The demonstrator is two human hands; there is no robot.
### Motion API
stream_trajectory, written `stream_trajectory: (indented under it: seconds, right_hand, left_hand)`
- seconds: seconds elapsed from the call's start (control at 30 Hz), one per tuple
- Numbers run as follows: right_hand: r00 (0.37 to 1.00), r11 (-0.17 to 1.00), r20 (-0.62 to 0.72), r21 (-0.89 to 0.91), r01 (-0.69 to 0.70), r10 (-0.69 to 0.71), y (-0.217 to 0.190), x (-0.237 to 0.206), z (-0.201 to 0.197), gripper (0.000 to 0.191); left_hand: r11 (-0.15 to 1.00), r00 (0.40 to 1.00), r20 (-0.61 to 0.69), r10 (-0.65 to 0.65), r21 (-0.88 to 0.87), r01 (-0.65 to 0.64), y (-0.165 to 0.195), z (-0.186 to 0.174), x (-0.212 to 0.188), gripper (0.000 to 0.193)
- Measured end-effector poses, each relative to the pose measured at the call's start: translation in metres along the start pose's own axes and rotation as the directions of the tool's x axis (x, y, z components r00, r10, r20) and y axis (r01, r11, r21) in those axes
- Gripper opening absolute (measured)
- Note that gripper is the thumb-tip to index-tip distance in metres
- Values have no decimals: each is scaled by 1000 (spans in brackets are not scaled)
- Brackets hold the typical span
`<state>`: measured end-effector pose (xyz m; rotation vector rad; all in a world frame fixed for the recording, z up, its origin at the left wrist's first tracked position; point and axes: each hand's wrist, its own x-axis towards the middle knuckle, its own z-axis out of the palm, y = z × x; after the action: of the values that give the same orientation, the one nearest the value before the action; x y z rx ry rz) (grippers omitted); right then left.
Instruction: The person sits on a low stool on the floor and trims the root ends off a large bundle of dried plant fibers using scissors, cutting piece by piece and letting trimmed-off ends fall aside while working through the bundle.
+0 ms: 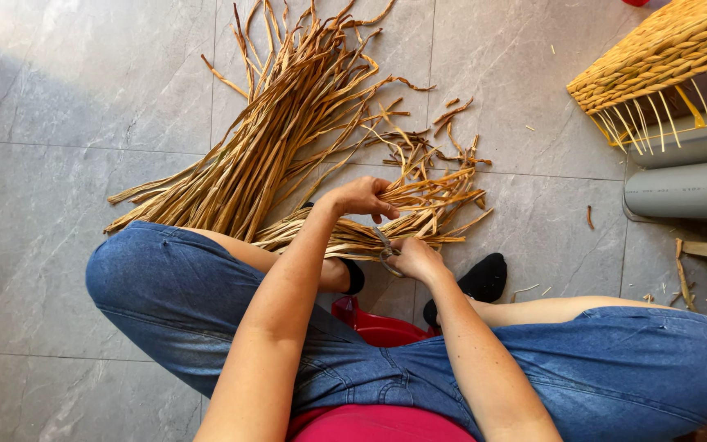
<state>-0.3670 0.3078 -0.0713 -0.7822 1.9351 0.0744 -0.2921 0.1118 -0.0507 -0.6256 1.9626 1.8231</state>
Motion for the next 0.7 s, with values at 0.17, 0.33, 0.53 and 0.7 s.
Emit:
stream_trajectory:
  seconds: [0.17, 0.33, 0.53, 0.7]
  right_hand:
    - [998, 998, -26, 23, 52, -51, 3, 0, -1, 47]
    - [994, 997, -103, 63, 41, -34, 7, 0, -4, 51]
    - [978, 991, -205, 122, 54, -28, 13, -18, -31, 49]
    - [974, 991, -214, 122, -47, 72, 19, -58, -55, 50]
  left_hand:
    - [931, 985, 40, 165, -337, -142, -6, -1, 2, 32]
    - [794, 963, -19, 270, -561, -234, -10, -7, -2, 39]
    - [779, 974, -132, 182, -586, -225, -6, -13, -12, 50]
    - [681, 948, -186, 260, -661, -316, -4, -15, -16, 51]
